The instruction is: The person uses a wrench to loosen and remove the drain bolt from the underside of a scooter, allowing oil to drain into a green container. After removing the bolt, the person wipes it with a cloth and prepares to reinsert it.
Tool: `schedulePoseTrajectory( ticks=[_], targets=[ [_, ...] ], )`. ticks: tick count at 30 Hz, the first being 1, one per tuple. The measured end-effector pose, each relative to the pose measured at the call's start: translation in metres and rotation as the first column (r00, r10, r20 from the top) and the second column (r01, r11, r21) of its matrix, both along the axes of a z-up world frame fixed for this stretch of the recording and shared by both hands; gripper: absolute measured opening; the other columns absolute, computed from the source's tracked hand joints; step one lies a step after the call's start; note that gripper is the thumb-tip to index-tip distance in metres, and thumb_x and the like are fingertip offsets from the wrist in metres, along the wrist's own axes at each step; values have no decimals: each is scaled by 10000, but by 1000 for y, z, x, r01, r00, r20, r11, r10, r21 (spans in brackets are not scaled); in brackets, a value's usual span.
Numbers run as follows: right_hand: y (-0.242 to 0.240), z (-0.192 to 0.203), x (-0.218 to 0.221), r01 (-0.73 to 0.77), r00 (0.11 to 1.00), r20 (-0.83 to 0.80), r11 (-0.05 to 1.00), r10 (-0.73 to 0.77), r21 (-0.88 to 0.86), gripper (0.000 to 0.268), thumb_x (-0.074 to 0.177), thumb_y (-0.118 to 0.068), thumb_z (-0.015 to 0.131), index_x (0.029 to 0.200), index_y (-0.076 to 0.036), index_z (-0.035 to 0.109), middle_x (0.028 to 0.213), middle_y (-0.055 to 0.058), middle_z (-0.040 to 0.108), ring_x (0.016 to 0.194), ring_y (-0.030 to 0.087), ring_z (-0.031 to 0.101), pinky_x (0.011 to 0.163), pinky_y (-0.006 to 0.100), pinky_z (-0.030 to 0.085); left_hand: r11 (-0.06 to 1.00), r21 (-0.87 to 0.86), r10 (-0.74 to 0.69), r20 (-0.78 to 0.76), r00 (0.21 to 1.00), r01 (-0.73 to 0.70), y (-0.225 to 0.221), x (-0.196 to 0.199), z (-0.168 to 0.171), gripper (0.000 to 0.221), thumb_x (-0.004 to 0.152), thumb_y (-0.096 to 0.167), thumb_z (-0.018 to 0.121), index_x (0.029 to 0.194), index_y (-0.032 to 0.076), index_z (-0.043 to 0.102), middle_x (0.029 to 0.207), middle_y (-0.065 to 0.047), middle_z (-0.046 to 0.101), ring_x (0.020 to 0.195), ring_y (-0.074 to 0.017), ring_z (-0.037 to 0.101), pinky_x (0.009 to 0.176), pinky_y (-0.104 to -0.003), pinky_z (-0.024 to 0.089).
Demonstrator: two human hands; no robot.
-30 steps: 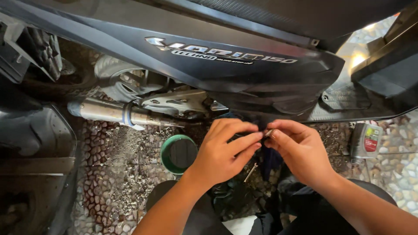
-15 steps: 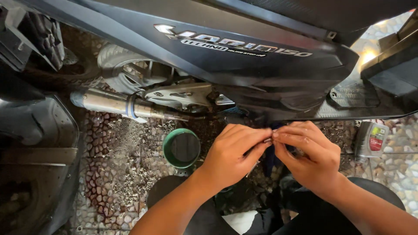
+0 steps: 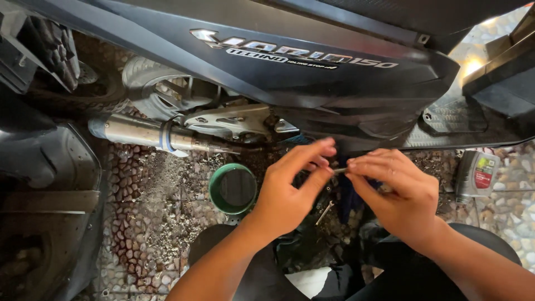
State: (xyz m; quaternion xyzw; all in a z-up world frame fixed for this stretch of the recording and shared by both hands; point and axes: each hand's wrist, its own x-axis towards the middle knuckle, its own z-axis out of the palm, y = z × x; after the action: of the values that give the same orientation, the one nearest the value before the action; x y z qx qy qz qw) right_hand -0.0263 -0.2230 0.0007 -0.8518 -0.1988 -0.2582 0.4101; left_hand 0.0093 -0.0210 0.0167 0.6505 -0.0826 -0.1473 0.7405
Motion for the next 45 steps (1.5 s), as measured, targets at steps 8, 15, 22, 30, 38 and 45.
schedulePoseTrajectory(
  ticks=[8,15,22,30,38,45],
  targets=[
    [-1,-7,-3,38,972,-236,985,3,168,208,816,35,803,1007,-24,748,1015,97,772,930,216,752,819,300,563,957,273,-115,665,738,-97,3,-4,-23,178,962,39,763,1135,51,721,1103,-94,757,1034,-238,739,957,-317,559],
    [-9,-5,1,-75,996,-58,997,74,-26,166,784,37,804,916,-45,745,1009,103,780,918,222,739,993,375,527,981,93,-164,-75,984,171,4,1,-18,162,969,63,712,1121,27,752,1033,-115,802,975,-213,772,878,-291,602],
    [-15,-37,0,112,861,-483,869,158,483,136,820,58,784,947,33,741,993,120,769,950,194,724,886,307,579,925,358,-189,725,663,-128,9,0,-18,285,915,67,778,1190,63,707,1189,-70,709,1091,-280,697,990,-369,527],
    [-19,-26,6,79,780,-586,893,221,442,142,798,51,787,935,20,765,976,126,794,928,205,747,875,321,594,935,342,-151,626,765,-96,1,-2,-36,160,943,43,740,1101,45,713,1084,-83,733,1003,-255,706,892,-331,559],
    [-15,-23,4,-76,932,-329,968,154,239,140,825,-14,789,955,-11,736,986,91,770,960,192,728,985,324,526,978,196,-114,216,970,72,3,2,-4,314,941,83,713,1249,40,666,967,-48,752,896,-150,730,848,-291,575],
    [-21,-33,7,295,554,-780,808,290,510,149,839,2,757,983,36,766,930,122,799,873,180,732,811,311,576,925,365,-205,710,674,-103,6,-3,-24,271,949,30,741,1211,73,692,1107,-102,738,1036,-299,713,960,-361,543]
  ],
)
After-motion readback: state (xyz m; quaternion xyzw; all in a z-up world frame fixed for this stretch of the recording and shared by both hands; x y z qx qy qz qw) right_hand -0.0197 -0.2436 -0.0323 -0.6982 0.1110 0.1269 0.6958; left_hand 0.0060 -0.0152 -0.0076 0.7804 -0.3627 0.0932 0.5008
